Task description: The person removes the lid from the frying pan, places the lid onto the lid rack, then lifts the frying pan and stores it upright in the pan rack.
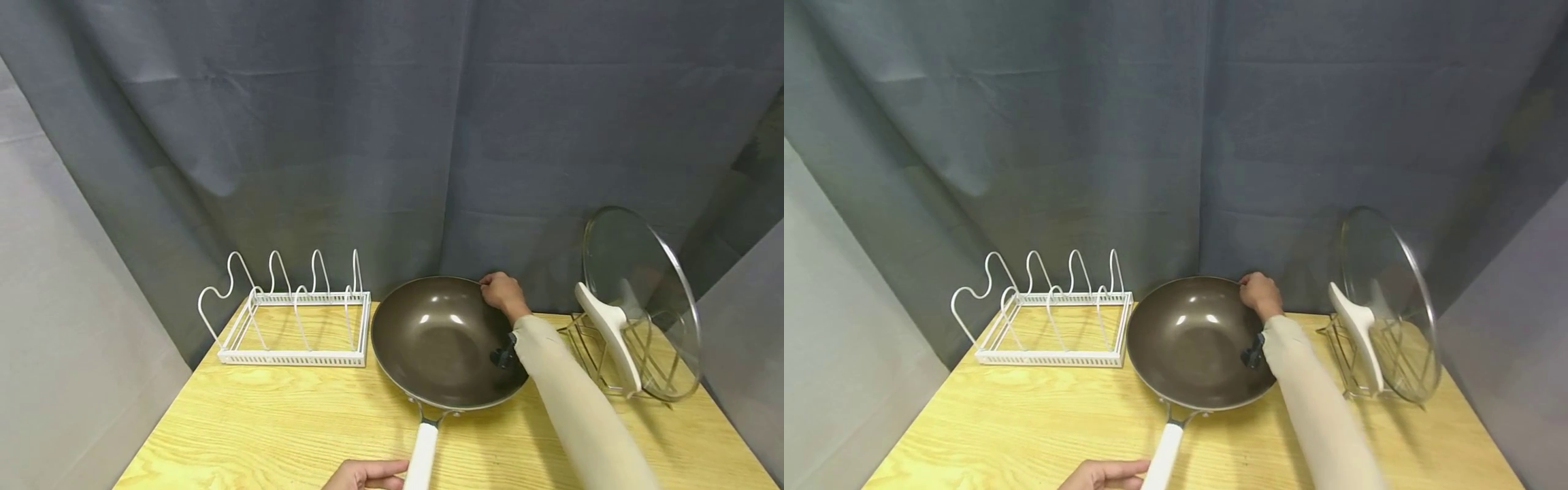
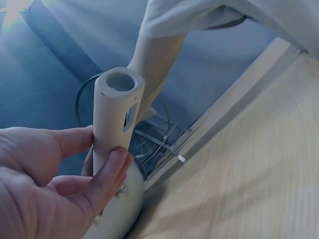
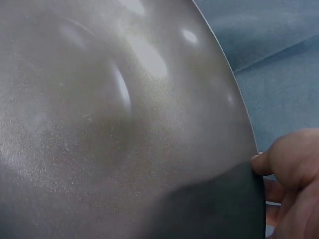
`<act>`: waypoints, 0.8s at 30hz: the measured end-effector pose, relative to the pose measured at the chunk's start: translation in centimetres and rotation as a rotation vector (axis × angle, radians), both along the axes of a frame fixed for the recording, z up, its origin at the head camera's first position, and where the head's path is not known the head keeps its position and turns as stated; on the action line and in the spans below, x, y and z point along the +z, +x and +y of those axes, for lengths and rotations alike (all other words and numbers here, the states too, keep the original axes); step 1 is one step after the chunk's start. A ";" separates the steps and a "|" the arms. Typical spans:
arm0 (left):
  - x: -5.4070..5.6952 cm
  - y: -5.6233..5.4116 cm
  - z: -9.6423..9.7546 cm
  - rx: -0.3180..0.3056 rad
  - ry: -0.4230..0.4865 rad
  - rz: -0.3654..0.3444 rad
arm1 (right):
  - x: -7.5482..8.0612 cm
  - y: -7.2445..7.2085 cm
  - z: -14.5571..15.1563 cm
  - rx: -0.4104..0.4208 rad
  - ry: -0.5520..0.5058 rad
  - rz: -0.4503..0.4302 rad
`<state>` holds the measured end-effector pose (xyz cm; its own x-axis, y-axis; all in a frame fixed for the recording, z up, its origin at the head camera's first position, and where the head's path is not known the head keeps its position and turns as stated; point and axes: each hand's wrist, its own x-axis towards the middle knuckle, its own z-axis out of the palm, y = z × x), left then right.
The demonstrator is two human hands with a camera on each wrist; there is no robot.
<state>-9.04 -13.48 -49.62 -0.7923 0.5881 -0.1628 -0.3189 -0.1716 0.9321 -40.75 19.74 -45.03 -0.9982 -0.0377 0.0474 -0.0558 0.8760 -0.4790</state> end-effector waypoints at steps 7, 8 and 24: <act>-1.5 0.9 1.9 -0.096 0.244 -0.005 | 0.2 0.0 -1.1 -0.059 -0.018 -0.056; -1.7 1.0 2.1 -0.110 0.269 0.003 | 0.2 0.0 -1.2 -0.065 -0.024 -0.058; -1.5 1.4 3.1 -0.034 0.200 -0.044 | 1.9 0.7 0.6 0.047 -0.222 0.077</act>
